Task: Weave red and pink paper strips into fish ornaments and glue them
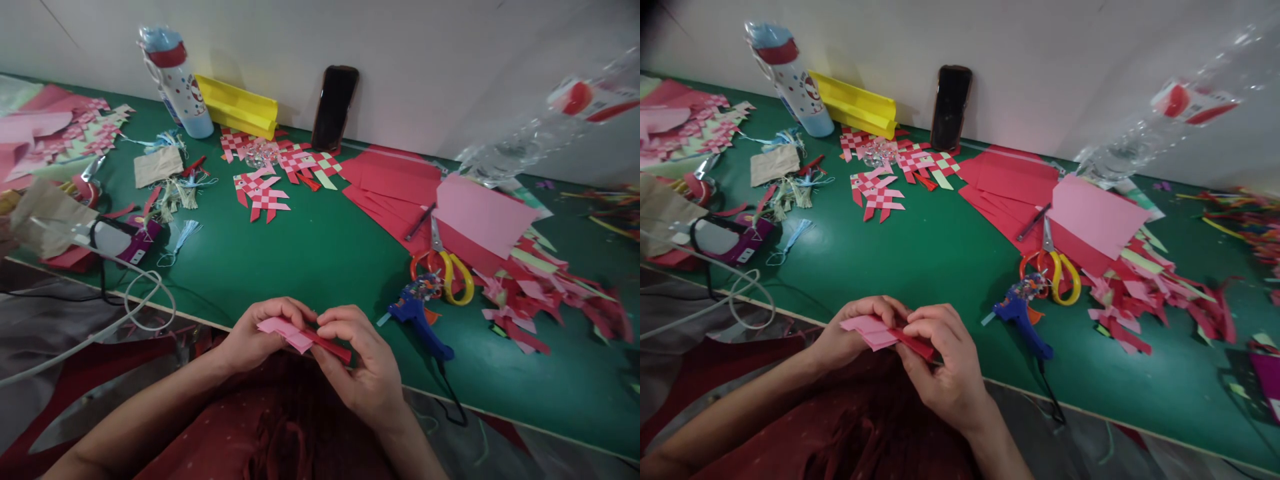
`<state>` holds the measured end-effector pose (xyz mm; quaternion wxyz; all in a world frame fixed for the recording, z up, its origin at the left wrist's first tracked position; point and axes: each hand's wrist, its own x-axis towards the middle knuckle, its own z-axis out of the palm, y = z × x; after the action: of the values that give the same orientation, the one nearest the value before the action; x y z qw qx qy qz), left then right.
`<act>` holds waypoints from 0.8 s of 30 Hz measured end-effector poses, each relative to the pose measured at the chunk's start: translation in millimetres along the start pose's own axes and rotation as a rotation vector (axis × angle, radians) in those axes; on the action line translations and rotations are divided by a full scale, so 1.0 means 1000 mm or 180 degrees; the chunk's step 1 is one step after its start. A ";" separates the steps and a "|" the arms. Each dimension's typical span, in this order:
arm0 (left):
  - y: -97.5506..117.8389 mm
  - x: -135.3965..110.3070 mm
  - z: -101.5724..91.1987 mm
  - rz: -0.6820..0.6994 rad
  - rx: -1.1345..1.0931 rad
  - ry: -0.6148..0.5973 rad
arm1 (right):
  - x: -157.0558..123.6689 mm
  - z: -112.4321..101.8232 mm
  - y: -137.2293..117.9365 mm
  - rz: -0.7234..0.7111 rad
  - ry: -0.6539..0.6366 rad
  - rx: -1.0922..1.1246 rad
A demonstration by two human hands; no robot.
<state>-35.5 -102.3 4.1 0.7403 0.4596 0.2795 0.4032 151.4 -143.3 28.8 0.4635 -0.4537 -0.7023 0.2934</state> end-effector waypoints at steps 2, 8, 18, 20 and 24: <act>0.000 0.000 0.000 -0.0012 0.0011 0.0006 | 0.001 0.001 0.000 -0.0051 0.0044 -0.0108; -0.001 -0.002 -0.003 -0.0063 0.0204 0.0014 | 0.003 0.002 0.002 -0.0167 0.0127 -0.0312; 0.009 0.005 -0.013 0.1014 0.1653 -0.0332 | 0.007 0.003 0.004 -0.0332 0.0012 -0.0352; 0.010 0.006 -0.014 0.1285 0.1871 -0.0366 | 0.007 0.004 0.007 -0.0369 -0.0039 -0.0375; 0.012 0.005 -0.022 0.1891 0.2861 -0.0289 | 0.004 0.001 0.012 -0.0303 0.0041 -0.0620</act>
<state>-53.6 -84.8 5.4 0.3361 0.8073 0.2502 0.4156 153.7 -134.3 20.0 0.4351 -0.4645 -0.7453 0.1986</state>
